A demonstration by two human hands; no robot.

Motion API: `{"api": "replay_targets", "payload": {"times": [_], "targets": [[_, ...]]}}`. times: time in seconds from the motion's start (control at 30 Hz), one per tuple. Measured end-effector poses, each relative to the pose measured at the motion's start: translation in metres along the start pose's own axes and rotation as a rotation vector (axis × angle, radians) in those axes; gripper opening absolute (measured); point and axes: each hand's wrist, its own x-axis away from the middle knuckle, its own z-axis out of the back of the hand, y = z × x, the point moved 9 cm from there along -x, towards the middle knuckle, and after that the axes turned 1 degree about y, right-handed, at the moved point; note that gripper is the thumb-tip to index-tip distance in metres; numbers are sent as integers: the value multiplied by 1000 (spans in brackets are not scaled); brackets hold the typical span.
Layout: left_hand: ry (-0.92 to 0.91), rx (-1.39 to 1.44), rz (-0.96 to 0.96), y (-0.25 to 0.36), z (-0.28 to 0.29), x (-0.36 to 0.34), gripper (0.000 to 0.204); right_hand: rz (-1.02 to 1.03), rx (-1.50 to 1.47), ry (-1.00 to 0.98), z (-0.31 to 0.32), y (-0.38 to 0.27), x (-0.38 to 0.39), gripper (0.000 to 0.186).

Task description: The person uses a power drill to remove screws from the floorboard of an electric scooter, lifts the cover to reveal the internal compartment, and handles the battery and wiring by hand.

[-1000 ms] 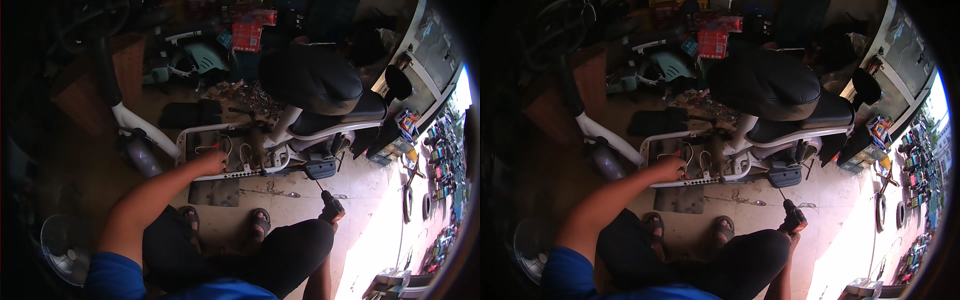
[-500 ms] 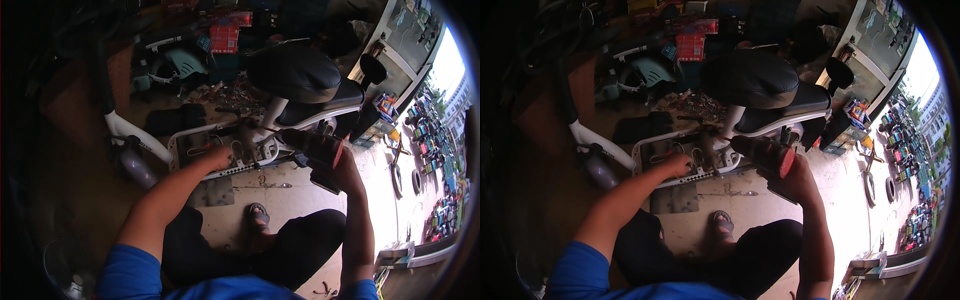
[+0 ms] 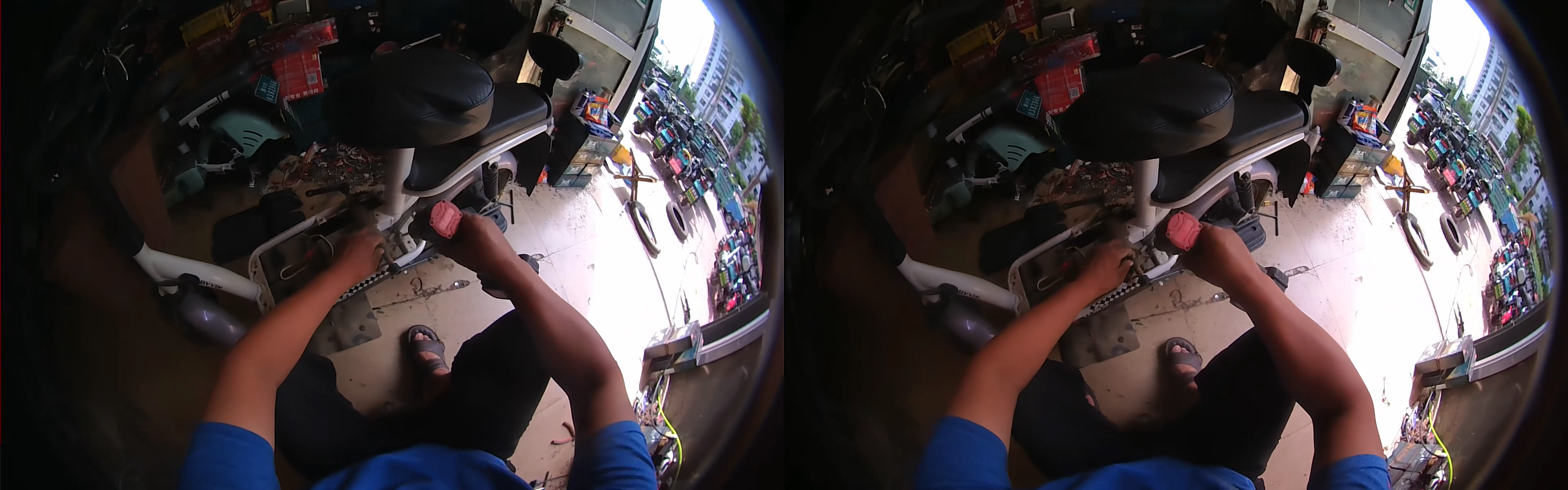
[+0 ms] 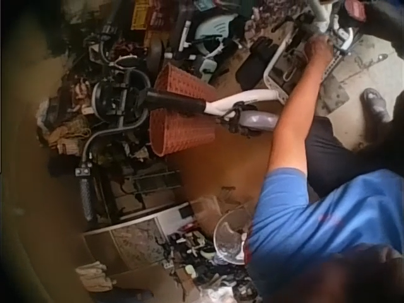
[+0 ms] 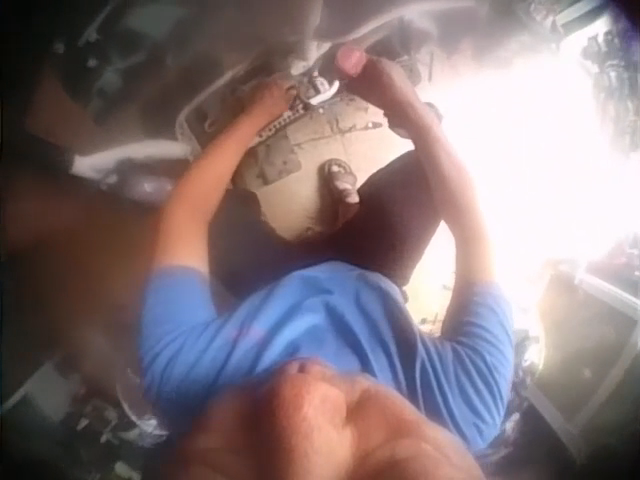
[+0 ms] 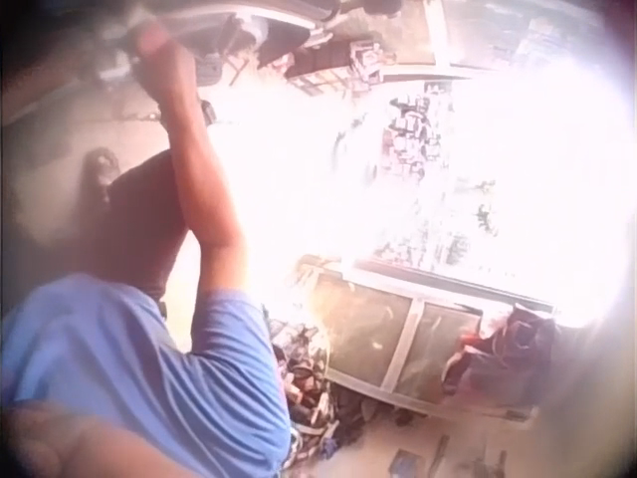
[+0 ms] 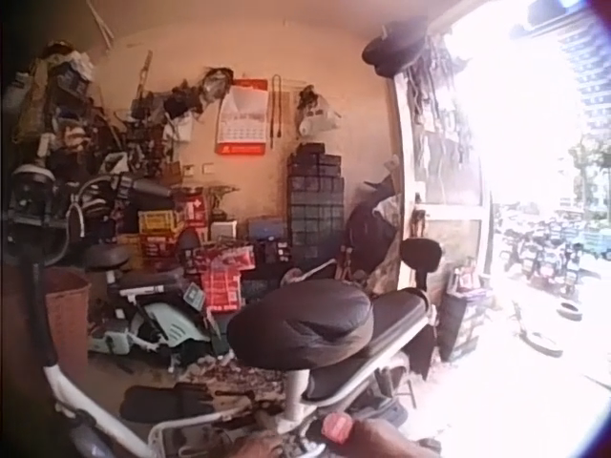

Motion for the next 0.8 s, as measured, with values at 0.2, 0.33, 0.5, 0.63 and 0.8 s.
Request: {"api": "replay_targets", "payload": {"times": [0.2,0.33,0.5,0.63,0.8], "targets": [[-33,-185,-38,5,-36,-23,10,-32,-13,41,-3,27,-6,29],[-16,-337,-207,18,-53,-31,8,-5,72,101,7,14,-7,23],[-348,-510,104,20,-75,-45,16,-27,102,106,3,39,-15,27],[-152,-356,29,15,-73,-43,19,109,74,191,6,20,-20,25],[-274,-83,132,5,-105,-48,21,60,-18,148,12,22,-11,22]]}}
